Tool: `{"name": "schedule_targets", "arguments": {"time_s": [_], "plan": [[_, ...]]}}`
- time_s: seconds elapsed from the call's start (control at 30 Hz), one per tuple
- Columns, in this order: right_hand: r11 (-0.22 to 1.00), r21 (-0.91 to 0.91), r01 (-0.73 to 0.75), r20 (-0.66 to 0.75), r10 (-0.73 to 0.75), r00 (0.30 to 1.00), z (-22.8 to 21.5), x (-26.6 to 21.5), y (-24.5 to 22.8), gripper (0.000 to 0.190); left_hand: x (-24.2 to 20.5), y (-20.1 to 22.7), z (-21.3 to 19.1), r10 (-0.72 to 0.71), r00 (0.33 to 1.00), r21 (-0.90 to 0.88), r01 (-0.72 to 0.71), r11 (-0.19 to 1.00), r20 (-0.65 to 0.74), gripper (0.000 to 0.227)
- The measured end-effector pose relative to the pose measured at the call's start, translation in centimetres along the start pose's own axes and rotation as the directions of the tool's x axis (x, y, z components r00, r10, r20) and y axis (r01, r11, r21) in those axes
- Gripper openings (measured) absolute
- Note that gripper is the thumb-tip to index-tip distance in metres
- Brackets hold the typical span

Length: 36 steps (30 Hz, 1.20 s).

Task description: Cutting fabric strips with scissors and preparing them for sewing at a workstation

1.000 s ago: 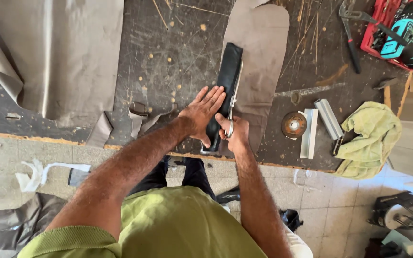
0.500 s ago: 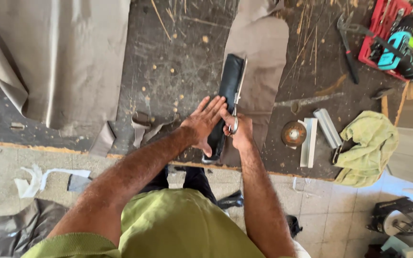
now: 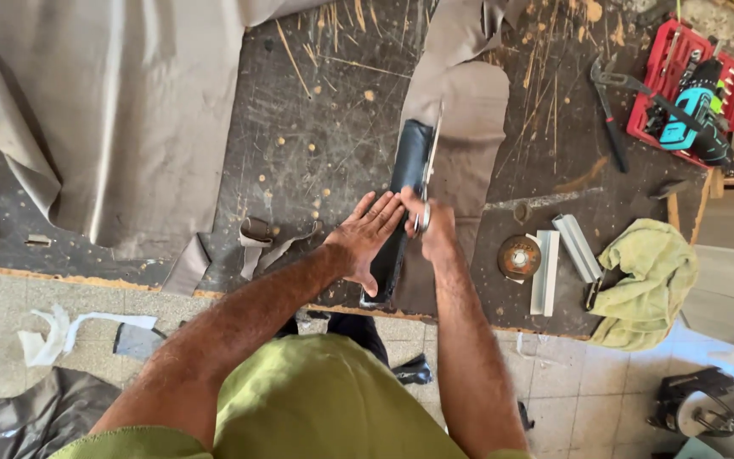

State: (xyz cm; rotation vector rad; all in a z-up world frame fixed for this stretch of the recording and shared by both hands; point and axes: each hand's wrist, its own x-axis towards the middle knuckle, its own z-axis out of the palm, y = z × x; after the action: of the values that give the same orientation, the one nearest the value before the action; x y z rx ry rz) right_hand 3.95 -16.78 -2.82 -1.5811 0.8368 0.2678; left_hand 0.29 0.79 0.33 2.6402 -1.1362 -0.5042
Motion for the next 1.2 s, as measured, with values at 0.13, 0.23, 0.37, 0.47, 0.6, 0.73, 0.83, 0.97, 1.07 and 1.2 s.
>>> {"name": "schedule_targets", "arguments": {"time_s": [0.13, 0.23, 0.37, 0.47, 0.6, 0.73, 0.83, 0.97, 1.07, 1.2], "plan": [[0.999, 0.039, 0.031, 0.03, -0.032, 0.999, -0.1, 1.3, -0.5, 0.049, 0.2, -0.1, 0.0, -0.004, 1.0, 0.028, 0.003, 1.0, 0.024, 0.174], [0.999, 0.019, 0.035, 0.035, -0.036, 0.999, -0.4, 1.6, 0.4, 0.048, -0.2, 0.4, -1.8, -0.023, 0.997, 0.021, 0.022, 1.0, 0.076, 0.169], [0.998, -0.031, -0.057, 0.072, 0.059, 0.996, -1.3, 4.3, 2.3, 0.046, 1.4, -0.2, -0.6, -0.054, 0.998, 0.022, 0.053, 0.998, 0.04, 0.139], [0.999, 0.026, -0.048, 0.147, 0.044, 0.988, -2.3, 5.7, 3.8, 0.046, 8.4, -1.7, 10.1, -0.187, 0.948, 0.09, 0.216, 0.972, -0.256, 0.053], [0.994, 0.029, -0.109, 0.224, 0.099, 0.97, -2.8, 4.4, 0.2, 0.047, 13.3, -3.3, 8.3, -0.306, 0.879, 0.033, 0.341, 0.94, -0.367, 0.014], [0.987, 0.057, -0.152, 0.383, 0.119, 0.916, -5.0, 4.3, -0.7, 0.042, 12.0, -0.4, -3.4, -0.494, 0.857, -0.212, 0.515, 0.831, 0.146, 0.075], [0.982, 0.043, -0.183, 0.481, 0.14, 0.866, -6.8, 5.0, -2.6, 0.037, 12.8, -0.3, -6.7, -0.543, 0.817, -0.291, 0.576, 0.764, 0.193, 0.079], [0.983, -0.041, -0.18, 0.631, 0.165, 0.758, -9.7, 7.2, -2.7, 0.033, 12.8, 0.6, -10.8, -0.566, 0.778, -0.277, 0.627, 0.728, 0.274, 0.071], [0.972, -0.137, -0.192, 0.704, 0.232, 0.672, -11.4, 8.6, -4.7, 0.032, 13.1, 0.8, -11.8, -0.562, 0.763, -0.293, 0.643, 0.708, 0.318, 0.069], [0.968, -0.174, -0.181, 0.754, 0.249, 0.608, -14.4, 14.4, -5.7, 0.027, 13.5, 0.3, -10.3, -0.596, 0.74, -0.304, 0.672, 0.675, 0.312, 0.072]]}}
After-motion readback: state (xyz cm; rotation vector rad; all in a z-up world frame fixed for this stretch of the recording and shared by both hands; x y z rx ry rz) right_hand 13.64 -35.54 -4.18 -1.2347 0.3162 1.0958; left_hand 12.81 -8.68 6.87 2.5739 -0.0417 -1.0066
